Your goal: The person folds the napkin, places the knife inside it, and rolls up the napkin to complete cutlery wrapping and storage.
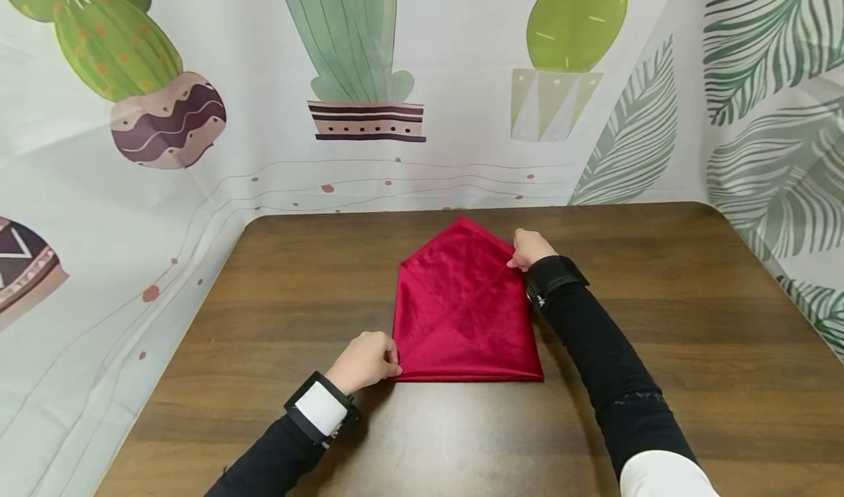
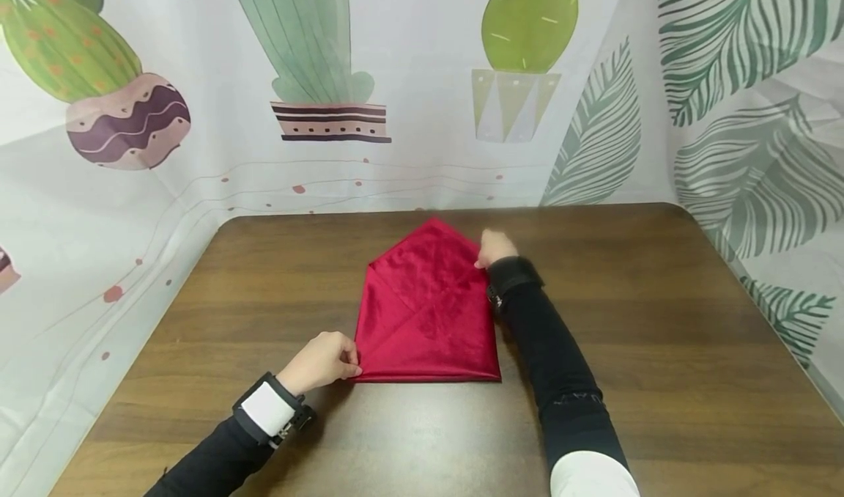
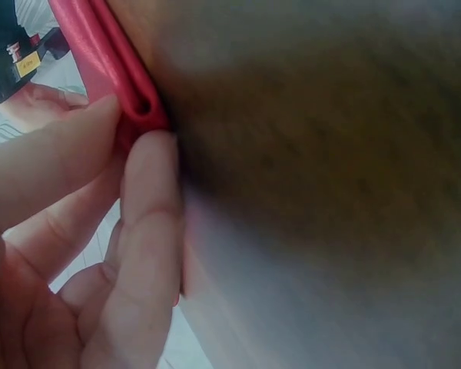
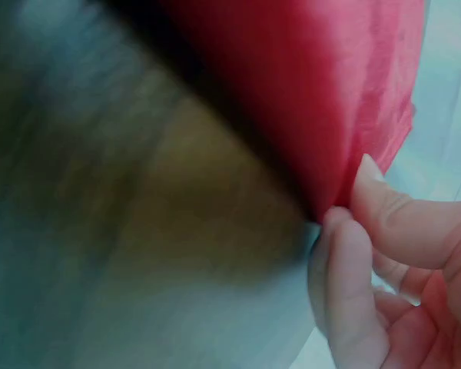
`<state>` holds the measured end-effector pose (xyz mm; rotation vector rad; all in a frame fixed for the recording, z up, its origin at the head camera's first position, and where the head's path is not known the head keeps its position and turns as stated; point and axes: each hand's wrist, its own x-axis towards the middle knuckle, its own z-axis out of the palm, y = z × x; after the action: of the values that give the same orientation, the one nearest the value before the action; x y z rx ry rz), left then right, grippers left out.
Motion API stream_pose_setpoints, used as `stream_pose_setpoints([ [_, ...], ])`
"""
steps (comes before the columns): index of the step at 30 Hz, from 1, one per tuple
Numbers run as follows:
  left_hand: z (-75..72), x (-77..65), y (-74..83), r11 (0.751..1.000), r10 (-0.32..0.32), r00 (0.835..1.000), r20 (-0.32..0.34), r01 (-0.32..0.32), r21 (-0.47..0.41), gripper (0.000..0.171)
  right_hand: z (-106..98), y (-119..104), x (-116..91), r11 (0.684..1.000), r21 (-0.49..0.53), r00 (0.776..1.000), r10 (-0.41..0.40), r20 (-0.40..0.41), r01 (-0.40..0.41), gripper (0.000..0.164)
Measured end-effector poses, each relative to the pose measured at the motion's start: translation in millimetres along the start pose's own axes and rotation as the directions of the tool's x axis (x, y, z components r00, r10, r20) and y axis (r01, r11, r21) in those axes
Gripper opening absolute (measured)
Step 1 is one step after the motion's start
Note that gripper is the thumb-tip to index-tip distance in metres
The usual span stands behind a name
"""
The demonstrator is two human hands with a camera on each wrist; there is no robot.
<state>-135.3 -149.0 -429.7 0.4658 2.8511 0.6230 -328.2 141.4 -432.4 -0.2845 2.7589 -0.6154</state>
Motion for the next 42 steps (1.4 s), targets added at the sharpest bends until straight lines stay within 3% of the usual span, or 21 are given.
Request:
stream_pose_setpoints([
  [3, -0.6, 0.8, 1.1, 1.0, 0.003, 1.0, 0.006, -0.003, -0.001, 0.023, 0, 2, -2, 0.999, -0.038, 0.999, -0.027, -0.037, 0.025, 0.023],
  [7, -0.3, 0.8, 0.7, 1.0, 0.008, 1.0, 0.009, -0.008, 0.009, 0.024, 2, -3, -12, 0.975, -0.167, 0.985, -0.159, -0.072, 0.145, 0.016],
  [13, -0.6, 0.8, 0.1, 1.0, 0.018, 1.0, -0.002, -0.018, 0.016, 0.024, 15, -17, -50, 0.869, -0.384, 0.933, -0.357, -0.049, 0.312, 0.014],
  [15, -0.7, 1.0, 0.2, 1.0, 0.016, 1.0, -0.004, -0.016, 0.02, 0.025, 21, -20, -67, 0.844, -0.417, 0.927, -0.374, -0.01, 0.336, 0.026],
  [20, -1.8, 1.9, 1.0, 1.0, 0.015, 1.0, -0.001, -0.015, 0.027, 0.025, 37, -20, -108, 0.832, -0.408, 0.925, -0.361, 0.116, 0.376, 0.057],
  [26, 0.1, 3.6, -0.8, 0.999, 0.023, 1.0, 0.003, -0.023, 0.032, 0.025, 52, -15, -150, 0.803, -0.378, 0.886, -0.437, 0.153, 0.461, 0.055],
  [32, -1.5, 5.7, -1.5, 0.998, 0.036, 0.999, 0.009, -0.037, 0.045, 0.026, 55, -16, -183, 0.761, -0.382, 0.847, -0.509, 0.151, 0.525, 0.05],
  [36, -2.8, 5.6, 1.9, 0.996, 0.035, 0.999, 0.028, -0.038, 0.083, 0.027, 55, -18, -197, 0.714, -0.451, 0.834, -0.533, 0.145, 0.535, 0.049],
  [39, -2.8, 2.5, 8.2, 0.978, 0.045, 0.999, 0.011, -0.046, 0.201, 0.03, 56, -20, -201, 0.662, -0.528, 0.818, -0.563, 0.118, 0.532, 0.046],
  [42, -1.0, 1.0, 18.6, 0.923, 0.13, 0.989, -0.064, -0.097, 0.372, 0.023, 59, -23, -199, 0.563, -0.628, 0.748, -0.663, 0.045, 0.537, 0.033],
])
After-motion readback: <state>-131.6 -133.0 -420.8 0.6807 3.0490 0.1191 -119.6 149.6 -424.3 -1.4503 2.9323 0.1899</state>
